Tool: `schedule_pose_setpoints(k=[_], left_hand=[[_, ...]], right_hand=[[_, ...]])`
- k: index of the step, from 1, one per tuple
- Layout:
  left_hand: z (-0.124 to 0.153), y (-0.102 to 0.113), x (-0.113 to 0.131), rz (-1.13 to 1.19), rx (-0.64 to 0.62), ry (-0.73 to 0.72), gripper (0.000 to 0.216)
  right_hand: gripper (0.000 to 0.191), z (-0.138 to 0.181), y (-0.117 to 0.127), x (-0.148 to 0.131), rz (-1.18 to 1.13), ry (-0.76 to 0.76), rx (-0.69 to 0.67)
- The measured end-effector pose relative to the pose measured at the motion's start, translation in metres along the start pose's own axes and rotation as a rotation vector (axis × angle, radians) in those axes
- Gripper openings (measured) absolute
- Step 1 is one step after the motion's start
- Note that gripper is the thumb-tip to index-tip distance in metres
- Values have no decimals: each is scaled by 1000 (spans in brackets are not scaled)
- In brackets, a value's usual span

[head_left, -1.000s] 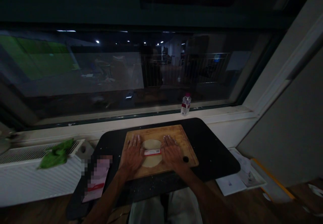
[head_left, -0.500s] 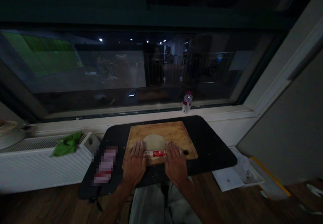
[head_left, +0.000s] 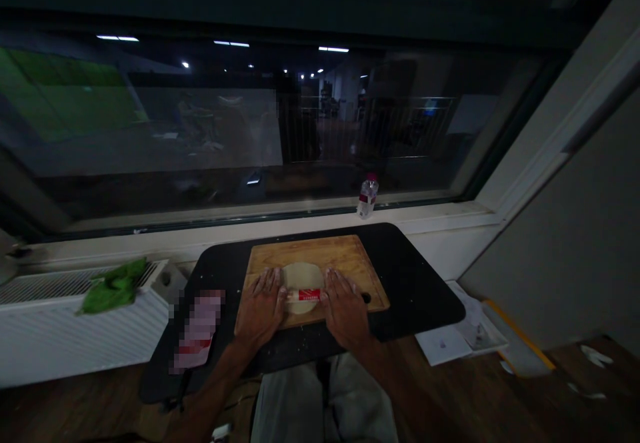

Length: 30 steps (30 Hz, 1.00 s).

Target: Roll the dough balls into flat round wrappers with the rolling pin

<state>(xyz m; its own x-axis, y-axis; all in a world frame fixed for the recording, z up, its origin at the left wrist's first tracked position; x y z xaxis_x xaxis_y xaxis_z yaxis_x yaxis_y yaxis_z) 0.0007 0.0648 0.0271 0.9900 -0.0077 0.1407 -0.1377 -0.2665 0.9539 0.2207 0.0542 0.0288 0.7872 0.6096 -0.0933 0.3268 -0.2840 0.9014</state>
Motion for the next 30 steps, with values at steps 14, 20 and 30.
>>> schedule_pose_setpoints(k=[14, 20, 30], left_hand=[[-133, -46, -11, -32, -70, -56, 62], [-126, -43, -7, -34, -77, -63, 63], [-42, -3, 10, -99, -15, 41, 63]], right_hand=[[56, -113, -49, 80, -8, 92, -164], [59, -113, -54, 82, 49, 64, -152], [57, -58, -18, 33, 27, -6, -123]])
Point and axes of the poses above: each hand's wrist, its own z-axis away from the middle knuckle, its own y-axis out of the back of the hand, x = y × z, the point moved 6 cm from there along -z, towards the middle knuckle, and after that the axes turned 14 degrees about y, right-handed, at the moved point
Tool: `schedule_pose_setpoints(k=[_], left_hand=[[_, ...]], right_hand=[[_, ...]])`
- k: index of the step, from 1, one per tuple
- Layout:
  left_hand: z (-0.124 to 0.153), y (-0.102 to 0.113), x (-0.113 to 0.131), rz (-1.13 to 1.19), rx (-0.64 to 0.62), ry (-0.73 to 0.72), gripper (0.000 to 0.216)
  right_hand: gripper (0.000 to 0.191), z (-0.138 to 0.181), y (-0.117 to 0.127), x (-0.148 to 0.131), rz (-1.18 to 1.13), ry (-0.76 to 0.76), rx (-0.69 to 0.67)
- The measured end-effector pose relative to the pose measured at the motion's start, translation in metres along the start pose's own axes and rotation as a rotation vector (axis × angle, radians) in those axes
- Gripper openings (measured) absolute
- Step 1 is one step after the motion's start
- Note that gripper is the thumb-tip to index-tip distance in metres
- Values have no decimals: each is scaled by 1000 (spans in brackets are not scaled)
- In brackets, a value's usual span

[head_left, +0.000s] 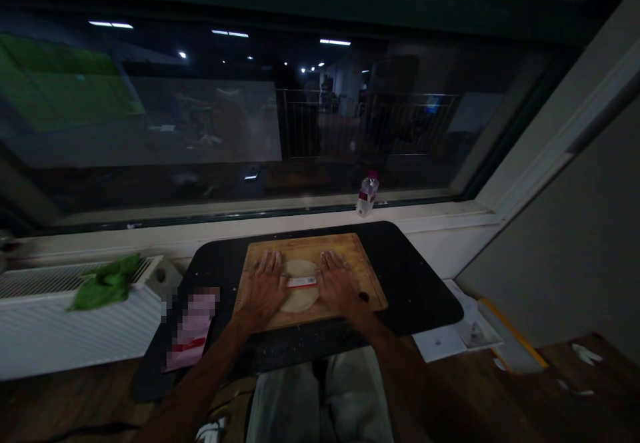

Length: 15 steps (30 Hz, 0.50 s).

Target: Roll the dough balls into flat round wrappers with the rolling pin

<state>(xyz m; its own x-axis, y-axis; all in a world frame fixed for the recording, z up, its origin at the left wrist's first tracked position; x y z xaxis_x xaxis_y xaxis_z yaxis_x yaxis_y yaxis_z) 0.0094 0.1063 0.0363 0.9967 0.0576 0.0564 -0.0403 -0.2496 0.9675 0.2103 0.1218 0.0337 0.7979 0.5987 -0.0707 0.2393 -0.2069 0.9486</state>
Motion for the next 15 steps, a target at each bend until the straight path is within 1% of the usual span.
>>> schedule_pose_setpoints(k=[5, 9, 12, 15], left_hand=[[32, 15, 3, 38, 24, -53, 60], [58, 20, 3, 62, 77, -24, 57], [78, 19, 5, 82, 149, -29, 57], [93, 13, 3, 95, 222, -22, 53]], right_hand=[[55, 31, 8, -21, -15, -18, 128], [54, 56, 12, -37, -18, 12, 241], [52, 72, 11, -47, -8, 25, 322], [53, 88, 4, -53, 0, 16, 409]])
Point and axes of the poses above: each hand's wrist, its own z-axis away from the middle knuckle, its own y-axis out of the back of the hand, x = y × z, the point moved 6 cm from there along -z, towards the middle knuckle, and after that the axes turned 14 degrees about y, right-handed, at the moved point
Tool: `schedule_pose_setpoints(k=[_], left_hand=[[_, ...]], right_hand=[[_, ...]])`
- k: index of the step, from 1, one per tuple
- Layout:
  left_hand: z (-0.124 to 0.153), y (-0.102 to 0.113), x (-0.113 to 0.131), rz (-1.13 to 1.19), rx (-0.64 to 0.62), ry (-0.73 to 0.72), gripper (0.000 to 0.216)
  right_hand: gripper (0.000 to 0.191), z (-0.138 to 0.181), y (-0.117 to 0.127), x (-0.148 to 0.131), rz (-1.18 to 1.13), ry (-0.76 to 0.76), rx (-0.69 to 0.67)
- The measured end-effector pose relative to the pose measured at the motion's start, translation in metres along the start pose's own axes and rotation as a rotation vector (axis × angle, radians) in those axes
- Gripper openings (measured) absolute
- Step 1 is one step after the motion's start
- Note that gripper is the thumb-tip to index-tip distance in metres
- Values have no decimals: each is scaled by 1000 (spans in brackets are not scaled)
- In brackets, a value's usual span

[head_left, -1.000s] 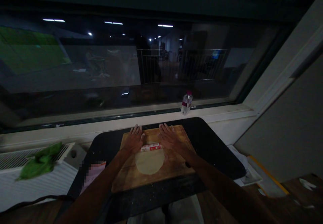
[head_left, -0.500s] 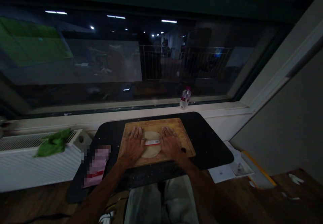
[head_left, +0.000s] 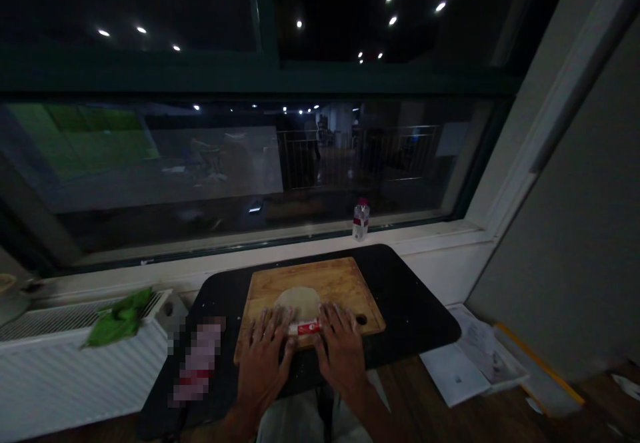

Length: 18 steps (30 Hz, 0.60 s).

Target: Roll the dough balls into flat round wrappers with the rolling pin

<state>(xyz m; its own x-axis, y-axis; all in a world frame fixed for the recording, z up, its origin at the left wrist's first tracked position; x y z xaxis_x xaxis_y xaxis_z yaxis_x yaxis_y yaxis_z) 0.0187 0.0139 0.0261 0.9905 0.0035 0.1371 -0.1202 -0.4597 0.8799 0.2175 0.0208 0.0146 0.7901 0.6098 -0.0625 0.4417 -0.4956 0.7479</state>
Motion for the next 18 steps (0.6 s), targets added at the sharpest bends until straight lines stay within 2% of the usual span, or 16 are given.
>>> schedule_pose_setpoints(k=[4, 9, 13, 18], left_hand=[[7, -8, -4, 4, 27, -16, 54], [2, -17, -9, 16, -7, -37, 54], [-10, -22, -12, 30, -26, -49, 53], [-33, -24, -19, 34, -66, -106, 45]], right_hand=[[59, 13, -6, 0, 9, 6, 20], [61, 5, -12, 11, -3, 50, -55], [57, -12, -14, 26, -64, 78, -157], [40, -31, -13, 39, -126, 106, -328]])
Point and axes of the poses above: each hand's wrist, its own z-axis away from the middle knuckle, its own y-axis out of the back of the hand, x = y × z, the point moved 6 cm from there along -z, towards the middle knuckle, and after that the axes turned 14 degrees about y, right-handed, at the moved point
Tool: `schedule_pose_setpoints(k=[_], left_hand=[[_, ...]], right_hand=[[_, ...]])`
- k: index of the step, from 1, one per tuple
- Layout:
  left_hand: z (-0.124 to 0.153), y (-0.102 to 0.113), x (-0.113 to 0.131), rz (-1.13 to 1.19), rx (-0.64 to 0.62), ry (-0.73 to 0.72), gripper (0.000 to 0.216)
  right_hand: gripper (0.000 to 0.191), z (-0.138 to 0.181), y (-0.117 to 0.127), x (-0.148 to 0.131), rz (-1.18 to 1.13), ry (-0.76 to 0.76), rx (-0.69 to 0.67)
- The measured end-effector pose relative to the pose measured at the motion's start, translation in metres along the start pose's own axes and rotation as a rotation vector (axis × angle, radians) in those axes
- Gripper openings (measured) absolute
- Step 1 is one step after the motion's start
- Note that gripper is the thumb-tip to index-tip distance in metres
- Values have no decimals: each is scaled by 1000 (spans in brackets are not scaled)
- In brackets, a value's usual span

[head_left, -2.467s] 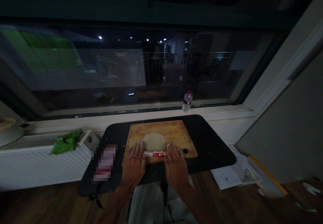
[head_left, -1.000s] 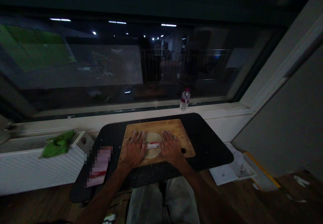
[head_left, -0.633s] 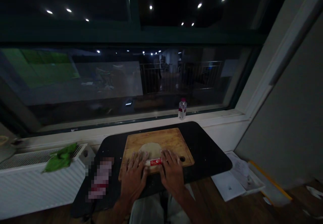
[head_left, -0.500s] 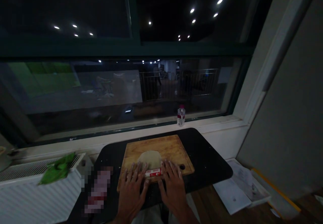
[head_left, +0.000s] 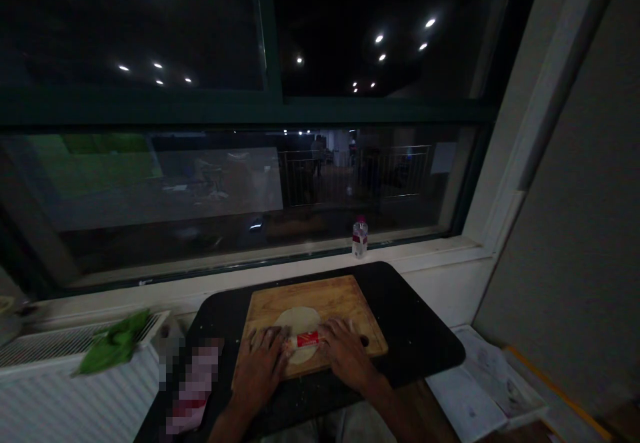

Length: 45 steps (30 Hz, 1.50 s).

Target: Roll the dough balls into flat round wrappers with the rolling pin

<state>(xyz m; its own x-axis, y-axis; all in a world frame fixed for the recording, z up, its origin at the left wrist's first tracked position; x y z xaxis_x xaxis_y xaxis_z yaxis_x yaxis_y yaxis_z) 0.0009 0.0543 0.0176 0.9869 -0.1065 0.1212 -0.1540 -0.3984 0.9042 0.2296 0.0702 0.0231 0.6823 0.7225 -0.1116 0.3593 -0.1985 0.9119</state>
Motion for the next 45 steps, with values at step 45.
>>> schedule_pose_setpoints(k=[45], left_hand=[[-55, -13, 10, 120, -651, -307, 117]], right_hand=[[42, 34, 44, 64, 64, -449, 4]])
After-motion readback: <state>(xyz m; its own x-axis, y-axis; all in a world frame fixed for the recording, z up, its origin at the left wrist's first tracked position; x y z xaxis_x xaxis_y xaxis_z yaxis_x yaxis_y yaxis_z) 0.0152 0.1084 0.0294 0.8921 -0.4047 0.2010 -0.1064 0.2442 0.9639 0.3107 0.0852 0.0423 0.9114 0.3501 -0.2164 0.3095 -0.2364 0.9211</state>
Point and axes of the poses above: each hand's wrist, its own z-axis away from the middle knuckle, its own y-axis out of the back of the hand, x = y × z, the point moved 6 cm from there along -z, towards the middle knuckle, and after that the axes turned 14 degrees about y, right-handed, at the moved point
